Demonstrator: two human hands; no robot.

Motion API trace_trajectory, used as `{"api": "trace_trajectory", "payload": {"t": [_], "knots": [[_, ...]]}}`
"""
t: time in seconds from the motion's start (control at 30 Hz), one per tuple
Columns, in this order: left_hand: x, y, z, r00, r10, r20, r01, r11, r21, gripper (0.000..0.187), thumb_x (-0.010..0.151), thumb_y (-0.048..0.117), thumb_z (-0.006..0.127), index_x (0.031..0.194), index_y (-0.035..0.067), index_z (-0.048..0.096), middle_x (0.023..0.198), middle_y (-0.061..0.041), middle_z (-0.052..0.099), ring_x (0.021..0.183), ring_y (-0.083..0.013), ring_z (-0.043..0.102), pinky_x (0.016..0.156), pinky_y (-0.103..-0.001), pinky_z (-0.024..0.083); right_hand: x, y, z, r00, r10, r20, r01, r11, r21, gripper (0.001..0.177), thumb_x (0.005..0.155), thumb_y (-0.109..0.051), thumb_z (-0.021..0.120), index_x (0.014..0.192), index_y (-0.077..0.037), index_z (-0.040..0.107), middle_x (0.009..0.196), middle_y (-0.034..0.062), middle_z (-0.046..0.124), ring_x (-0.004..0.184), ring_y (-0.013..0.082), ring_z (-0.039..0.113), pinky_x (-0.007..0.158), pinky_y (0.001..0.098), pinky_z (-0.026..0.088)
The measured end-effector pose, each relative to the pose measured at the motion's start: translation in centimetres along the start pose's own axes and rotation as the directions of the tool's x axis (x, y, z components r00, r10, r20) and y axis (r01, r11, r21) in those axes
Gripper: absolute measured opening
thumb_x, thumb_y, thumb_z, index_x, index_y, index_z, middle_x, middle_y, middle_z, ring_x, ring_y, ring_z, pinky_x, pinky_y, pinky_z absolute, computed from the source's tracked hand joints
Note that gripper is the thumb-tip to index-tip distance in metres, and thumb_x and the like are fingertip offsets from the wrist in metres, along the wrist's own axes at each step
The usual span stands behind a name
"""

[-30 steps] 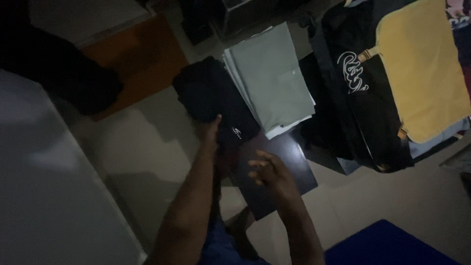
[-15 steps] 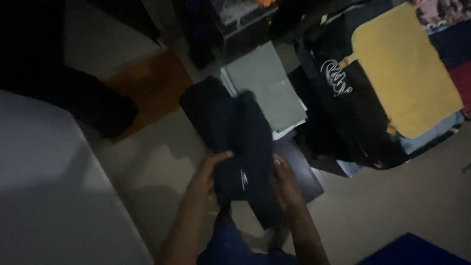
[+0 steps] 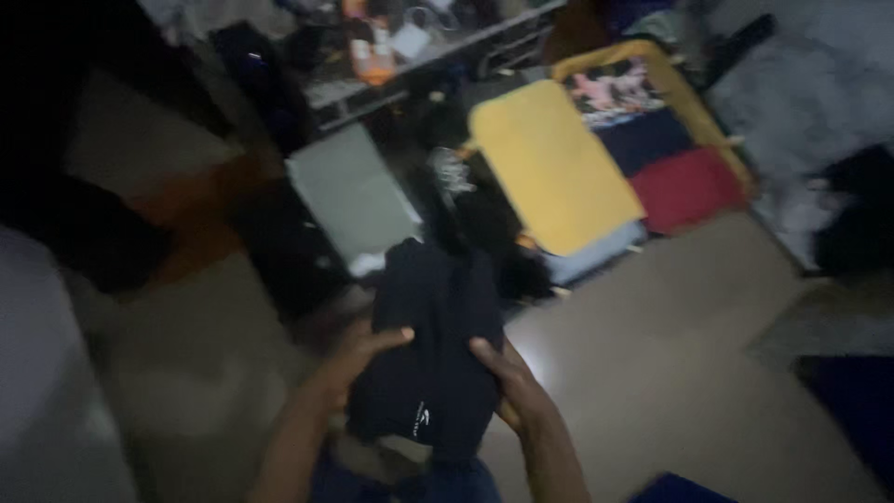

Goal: The person picks up several folded items of clothing from a stack and places them one by one into an open suitcase, arranging them to fit.

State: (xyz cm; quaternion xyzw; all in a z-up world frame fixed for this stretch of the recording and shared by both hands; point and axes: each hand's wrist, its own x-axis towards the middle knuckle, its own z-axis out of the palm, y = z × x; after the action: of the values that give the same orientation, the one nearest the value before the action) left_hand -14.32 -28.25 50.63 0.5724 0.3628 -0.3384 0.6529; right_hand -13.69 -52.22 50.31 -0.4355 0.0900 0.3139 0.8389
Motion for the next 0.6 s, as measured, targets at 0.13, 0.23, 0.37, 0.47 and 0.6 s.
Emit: {"api": "trace_trajectory", "payload": {"t": [0.13,0.23,0.37,0.47,0.6], "knots": [[-2.1,2.0,10.2,0.836,0.499,0.226,-0.506,0.862,-0.033,0.079,0.083,0.039,0.075,0.145,-0.002,0.047,0.134,-0.023,0.063,0.126,-0.0376,0.061,0.106,-0.048,0.048,-7.1,-5.5,-2.9,0.97,-0.098,-0.222,0.103,0.995,0.011,0.079,0.084,-0.02,0.07,0.152,0.003,0.035,0.135,0.0289,0.058,0.121,0.0391,0.063,0.102,0.0468,0.054],[-5.3,4.2,17.0,0.495,0.859,0.133,-0.839,0.432,0.331,0.075,0.087,0.037,0.073,0.146,0.002,0.043,0.139,-0.022,0.055,0.131,-0.0375,0.049,0.108,-0.048,0.04,-10.8,-7.7,-5.3,0.877,-0.205,-0.435,0.221,0.975,-0.015,0.075,0.085,-0.025,0.067,0.146,0.007,0.038,0.122,0.0338,0.065,0.106,0.046,0.073,0.087,0.0532,0.059],[-13.7,7.6,23.2,0.177,0.89,0.421,-0.942,0.03,0.333,0.034,0.099,0.035,0.066,0.122,0.011,0.07,0.129,-0.014,0.07,0.131,-0.0292,0.059,0.112,-0.047,0.042,-12.5,-9.6,-10.2,0.842,-0.379,-0.384,0.45,0.886,0.113,0.076,0.089,-0.025,0.071,0.151,0.005,0.04,0.133,0.0222,0.06,0.117,0.0308,0.068,0.097,0.0436,0.061],[-18.8,9.9,26.1,0.031,0.767,0.641,-0.995,-0.04,0.096,0.033,0.099,0.034,0.066,0.121,0.01,0.07,0.127,-0.014,0.07,0.129,-0.0291,0.059,0.111,-0.047,0.043,-12.7,-11.8,-13.9,0.772,-0.539,-0.336,0.621,0.751,0.223,0.072,0.103,-0.036,0.067,0.153,0.008,0.039,0.133,0.0227,0.059,0.113,0.0305,0.066,0.092,0.0438,0.057],[-20.5,13.3,30.4,-0.076,0.671,0.737,-0.997,-0.076,-0.033,0.032,0.099,0.032,0.066,0.121,0.01,0.07,0.126,-0.014,0.07,0.127,-0.0289,0.061,0.111,-0.046,0.044,-12.1,-16.3,-14.4,0.76,-0.244,-0.602,0.288,0.957,-0.023,0.068,0.089,-0.031,0.066,0.149,-0.012,0.04,0.126,0.0225,0.062,0.105,0.0344,0.066,0.089,0.051,0.056]]}}
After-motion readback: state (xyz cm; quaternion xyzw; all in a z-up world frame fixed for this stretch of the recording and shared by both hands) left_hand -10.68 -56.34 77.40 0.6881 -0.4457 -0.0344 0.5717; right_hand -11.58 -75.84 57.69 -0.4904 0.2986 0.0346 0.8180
